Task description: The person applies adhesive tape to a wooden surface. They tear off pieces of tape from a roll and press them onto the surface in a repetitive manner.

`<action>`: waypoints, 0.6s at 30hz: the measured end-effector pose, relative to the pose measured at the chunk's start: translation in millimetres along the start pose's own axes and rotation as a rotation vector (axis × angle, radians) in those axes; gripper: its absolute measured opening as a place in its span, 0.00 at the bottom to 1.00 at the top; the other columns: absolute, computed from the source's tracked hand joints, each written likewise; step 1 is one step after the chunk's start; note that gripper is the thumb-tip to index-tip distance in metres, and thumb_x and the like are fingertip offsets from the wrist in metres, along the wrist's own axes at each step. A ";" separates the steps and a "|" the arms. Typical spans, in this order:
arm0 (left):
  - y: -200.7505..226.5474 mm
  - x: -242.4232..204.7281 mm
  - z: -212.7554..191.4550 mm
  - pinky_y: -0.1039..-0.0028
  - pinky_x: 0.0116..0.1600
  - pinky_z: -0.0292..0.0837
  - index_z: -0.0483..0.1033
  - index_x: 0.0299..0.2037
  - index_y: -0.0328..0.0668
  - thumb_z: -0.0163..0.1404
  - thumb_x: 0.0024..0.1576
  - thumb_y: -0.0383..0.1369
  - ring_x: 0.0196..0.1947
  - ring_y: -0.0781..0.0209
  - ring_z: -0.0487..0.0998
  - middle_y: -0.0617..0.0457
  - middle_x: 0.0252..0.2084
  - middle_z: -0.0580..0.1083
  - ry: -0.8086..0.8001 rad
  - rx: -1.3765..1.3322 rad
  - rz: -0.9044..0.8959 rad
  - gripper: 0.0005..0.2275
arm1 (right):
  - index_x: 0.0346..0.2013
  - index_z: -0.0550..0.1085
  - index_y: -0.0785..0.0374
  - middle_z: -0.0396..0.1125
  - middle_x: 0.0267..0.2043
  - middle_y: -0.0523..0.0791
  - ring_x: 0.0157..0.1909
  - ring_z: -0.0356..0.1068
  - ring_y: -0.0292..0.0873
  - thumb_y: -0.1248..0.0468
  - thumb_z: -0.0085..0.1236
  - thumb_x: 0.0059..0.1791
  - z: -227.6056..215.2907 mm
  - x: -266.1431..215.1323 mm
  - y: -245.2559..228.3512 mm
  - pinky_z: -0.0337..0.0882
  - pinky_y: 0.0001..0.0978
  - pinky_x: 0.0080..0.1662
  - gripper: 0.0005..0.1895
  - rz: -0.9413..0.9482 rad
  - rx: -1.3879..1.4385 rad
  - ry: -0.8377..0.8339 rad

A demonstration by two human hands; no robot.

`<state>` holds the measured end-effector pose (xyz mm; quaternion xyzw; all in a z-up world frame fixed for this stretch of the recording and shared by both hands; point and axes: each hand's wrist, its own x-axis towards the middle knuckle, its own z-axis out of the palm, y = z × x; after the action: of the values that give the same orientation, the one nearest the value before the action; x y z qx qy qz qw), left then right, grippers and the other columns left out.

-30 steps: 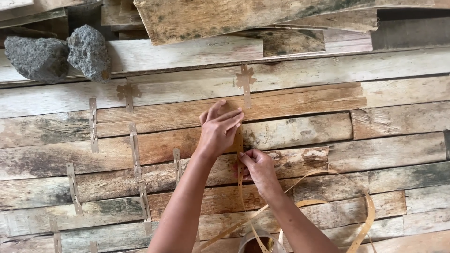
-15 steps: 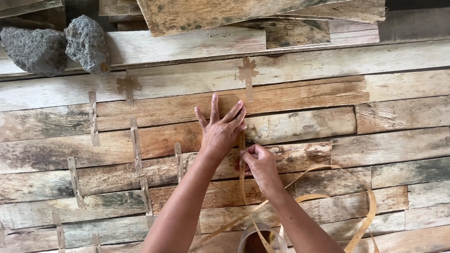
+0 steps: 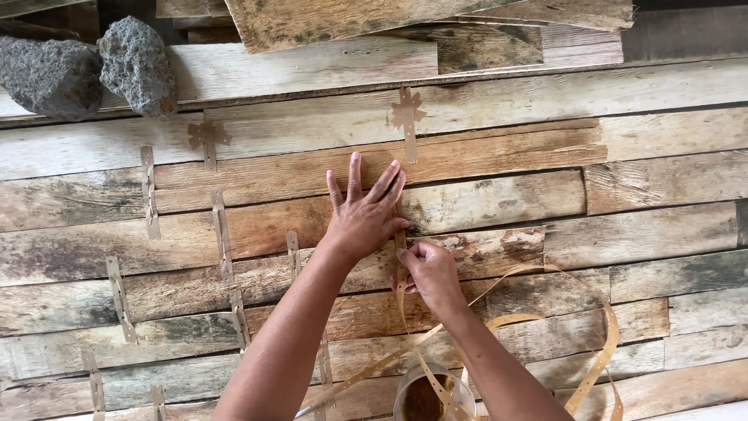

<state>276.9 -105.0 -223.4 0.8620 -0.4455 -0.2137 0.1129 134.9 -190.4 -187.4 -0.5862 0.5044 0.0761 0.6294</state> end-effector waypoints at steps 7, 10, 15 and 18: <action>4.2 -6.9 31.3 0.33 0.69 0.13 0.57 0.73 0.72 0.33 0.61 0.59 0.78 0.39 0.30 0.61 0.79 0.49 0.259 -0.021 0.019 0.29 | 0.27 0.77 0.75 0.70 0.17 0.59 0.19 0.75 0.49 0.65 0.62 0.46 0.7 5.2 4.2 0.81 0.41 0.27 0.12 0.009 -0.049 0.022; 4.2 -10.6 40.5 0.34 0.72 0.20 0.71 0.64 0.66 0.42 0.63 0.54 0.79 0.48 0.40 0.65 0.75 0.60 0.390 -0.053 0.039 0.21 | 0.27 0.78 0.73 0.70 0.17 0.59 0.20 0.75 0.49 0.63 0.62 0.46 -0.5 13.8 11.9 0.81 0.40 0.26 0.12 0.001 -0.082 0.036; 2.5 -19.6 22.7 0.24 0.68 0.24 0.62 0.70 0.69 0.43 0.59 0.59 0.78 0.37 0.30 0.69 0.78 0.49 0.164 -0.041 0.032 0.29 | 0.27 0.78 0.73 0.72 0.20 0.60 0.23 0.77 0.50 0.63 0.61 0.47 -1.1 11.7 10.3 0.82 0.42 0.29 0.13 -0.006 -0.108 0.023; -0.3 -20.1 17.9 0.22 0.67 0.25 0.57 0.73 0.69 0.45 0.57 0.60 0.77 0.33 0.28 0.66 0.79 0.44 0.097 -0.019 0.063 0.33 | 0.27 0.78 0.71 0.73 0.21 0.58 0.24 0.77 0.48 0.62 0.60 0.46 -1.1 13.1 13.9 0.82 0.40 0.30 0.12 0.019 -0.087 0.011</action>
<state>258.5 -88.5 -233.9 0.8558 -0.4645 -0.1723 0.1491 131.0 -193.6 -205.8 -0.6087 0.5095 0.1008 0.5998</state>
